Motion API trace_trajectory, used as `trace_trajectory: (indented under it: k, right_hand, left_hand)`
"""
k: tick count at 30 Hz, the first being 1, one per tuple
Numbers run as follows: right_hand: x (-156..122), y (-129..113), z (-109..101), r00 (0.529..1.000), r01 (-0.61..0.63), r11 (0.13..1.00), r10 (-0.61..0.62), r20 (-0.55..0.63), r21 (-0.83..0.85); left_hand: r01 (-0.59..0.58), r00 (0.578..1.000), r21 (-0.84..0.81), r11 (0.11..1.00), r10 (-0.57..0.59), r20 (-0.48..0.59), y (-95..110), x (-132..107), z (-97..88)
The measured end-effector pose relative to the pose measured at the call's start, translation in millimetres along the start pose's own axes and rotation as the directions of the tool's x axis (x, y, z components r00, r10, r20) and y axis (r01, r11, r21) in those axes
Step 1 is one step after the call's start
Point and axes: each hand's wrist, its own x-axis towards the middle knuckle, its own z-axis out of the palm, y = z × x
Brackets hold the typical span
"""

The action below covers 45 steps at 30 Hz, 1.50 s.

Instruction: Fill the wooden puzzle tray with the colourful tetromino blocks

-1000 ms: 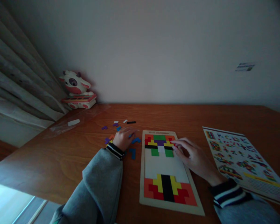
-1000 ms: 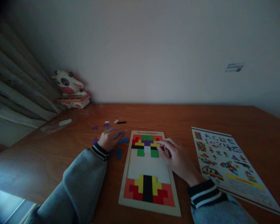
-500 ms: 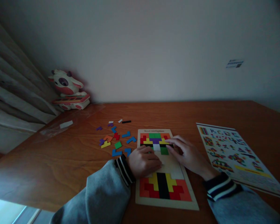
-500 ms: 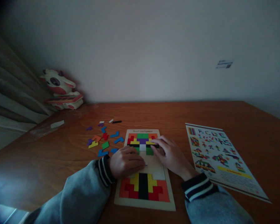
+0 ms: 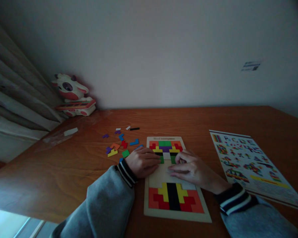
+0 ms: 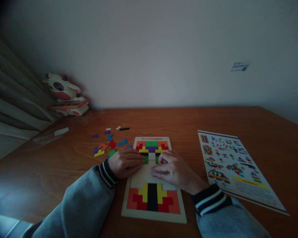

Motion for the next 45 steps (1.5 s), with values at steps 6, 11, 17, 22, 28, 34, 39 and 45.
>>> trace_trajectory:
  k: [6,11,17,22,28,34,39,45]
  right_hand:
    - [4.9,0.0,10.8,0.996,-0.032,0.997,0.026,-0.081,-0.075]
    - [7.4,0.5,13.9,0.996,-0.036,0.995,0.028,-0.086,-0.098]
    - [8.7,-3.7,11.6,1.000,-0.003,0.999,0.001,-0.025,-0.053]
    - [11.0,-0.4,15.5,0.995,-0.052,0.998,0.049,-0.086,-0.031]
    - [10.0,6.3,19.8,0.990,-0.098,0.992,0.090,-0.106,-0.076]
    - [11.6,2.9,21.9,0.963,-0.225,0.974,0.222,-0.155,0.000]
    - [14.6,-0.4,23.8,0.959,-0.253,0.967,0.248,-0.139,-0.022]
    - [7.6,3.4,18.8,0.979,-0.188,0.980,0.181,-0.095,-0.065]
  left_hand:
    - [0.041,0.997,-0.022,0.999,-0.039,0.066,0.8,-1.1,5.7]
    - [0.061,0.996,-0.025,0.998,-0.059,0.064,0.7,-1.8,6.8]
    - [0.053,0.996,-0.023,0.998,-0.051,0.071,0.3,-2.2,7.9]
    - [0.063,0.994,-0.030,0.998,-0.060,0.093,0.9,-1.4,6.6]
    - [0.047,0.997,-0.022,0.999,-0.046,0.055,1.1,-1.1,6.5]
    - [0.059,0.996,-0.015,0.998,-0.058,0.064,1.0,-1.4,7.6]
    - [0.064,0.995,-0.017,0.998,-0.062,0.074,1.7,-0.3,5.8]
    - [0.053,0.995,-0.024,0.998,-0.051,0.082,1.4,-0.5,4.7]
